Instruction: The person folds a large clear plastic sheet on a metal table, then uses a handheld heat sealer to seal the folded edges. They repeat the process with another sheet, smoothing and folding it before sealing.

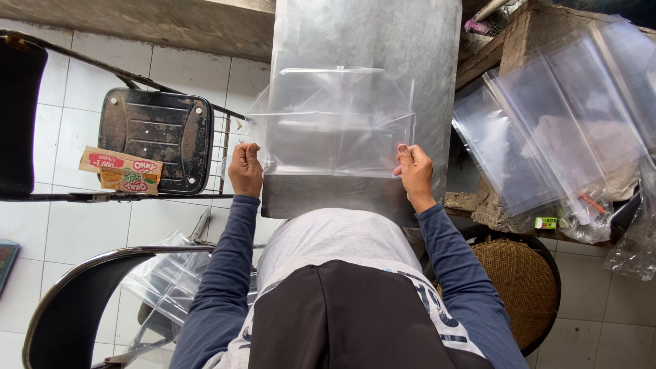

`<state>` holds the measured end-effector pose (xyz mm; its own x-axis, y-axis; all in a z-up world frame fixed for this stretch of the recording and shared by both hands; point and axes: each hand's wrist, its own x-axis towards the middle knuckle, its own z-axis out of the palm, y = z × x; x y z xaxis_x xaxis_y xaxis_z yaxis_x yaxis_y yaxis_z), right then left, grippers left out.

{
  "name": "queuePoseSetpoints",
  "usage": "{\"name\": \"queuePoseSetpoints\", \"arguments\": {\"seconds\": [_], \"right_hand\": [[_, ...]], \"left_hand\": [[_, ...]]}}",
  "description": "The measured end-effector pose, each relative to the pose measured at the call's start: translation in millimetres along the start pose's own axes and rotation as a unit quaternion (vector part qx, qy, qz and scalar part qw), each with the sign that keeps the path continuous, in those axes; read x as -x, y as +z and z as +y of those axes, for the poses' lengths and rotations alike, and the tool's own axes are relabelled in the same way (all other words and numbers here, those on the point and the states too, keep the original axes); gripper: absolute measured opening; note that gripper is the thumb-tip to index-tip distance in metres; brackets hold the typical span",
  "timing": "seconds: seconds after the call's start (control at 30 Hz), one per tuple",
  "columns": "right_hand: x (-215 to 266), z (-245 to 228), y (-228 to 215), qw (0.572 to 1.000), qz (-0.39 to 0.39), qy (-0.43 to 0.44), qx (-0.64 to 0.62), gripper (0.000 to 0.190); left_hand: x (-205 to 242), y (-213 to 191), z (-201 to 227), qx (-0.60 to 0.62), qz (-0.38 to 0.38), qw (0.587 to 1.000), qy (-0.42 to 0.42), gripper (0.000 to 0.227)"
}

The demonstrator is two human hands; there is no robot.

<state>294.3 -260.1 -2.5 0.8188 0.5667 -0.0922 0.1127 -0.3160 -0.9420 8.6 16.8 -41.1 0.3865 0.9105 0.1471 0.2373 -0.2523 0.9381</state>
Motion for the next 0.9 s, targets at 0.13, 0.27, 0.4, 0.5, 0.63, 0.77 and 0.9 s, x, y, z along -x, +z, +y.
{"name": "queuePoseSetpoints", "arguments": {"seconds": [0.13, 0.27, 0.4, 0.5, 0.63, 0.77, 0.9], "right_hand": [[0.1, -9.7, -1.1, 0.982, 0.041, -0.016, 0.186, 0.037], [-9.5, -9.4, -4.6, 0.952, 0.068, -0.079, 0.289, 0.035], [-12.4, -1.1, 3.4, 0.886, 0.048, -0.095, 0.451, 0.036], [-12.7, 4.3, 8.9, 0.873, 0.023, -0.055, 0.484, 0.035], [-23.8, 4.7, 5.7, 0.8, 0.171, -0.227, 0.529, 0.043], [-35.7, 4.1, -2.9, 0.911, 0.065, -0.09, 0.397, 0.041], [-42.9, -5.2, 13.9, 0.943, -0.048, 0.047, 0.327, 0.028]], "left_hand": [[-3.0, 10.8, 2.3, -0.124, 0.049, 0.987, -0.086, 0.038], [-18.2, 11.0, 7.9, -0.217, -0.002, 0.976, -0.005, 0.053], [-30.3, 19.1, 3.2, -0.372, -0.086, 0.923, -0.05, 0.064], [-32.5, 25.4, -11.0, -0.419, -0.099, 0.898, -0.093, 0.071], [-28.1, 5.5, -25.6, -0.191, 0.035, 0.977, -0.089, 0.065], [19.3, -13.7, -5.1, 0.149, -0.059, 0.949, -0.27, 0.058], [67.9, 5.4, 42.0, 0.196, -0.357, 0.816, -0.41, 0.046]]}}
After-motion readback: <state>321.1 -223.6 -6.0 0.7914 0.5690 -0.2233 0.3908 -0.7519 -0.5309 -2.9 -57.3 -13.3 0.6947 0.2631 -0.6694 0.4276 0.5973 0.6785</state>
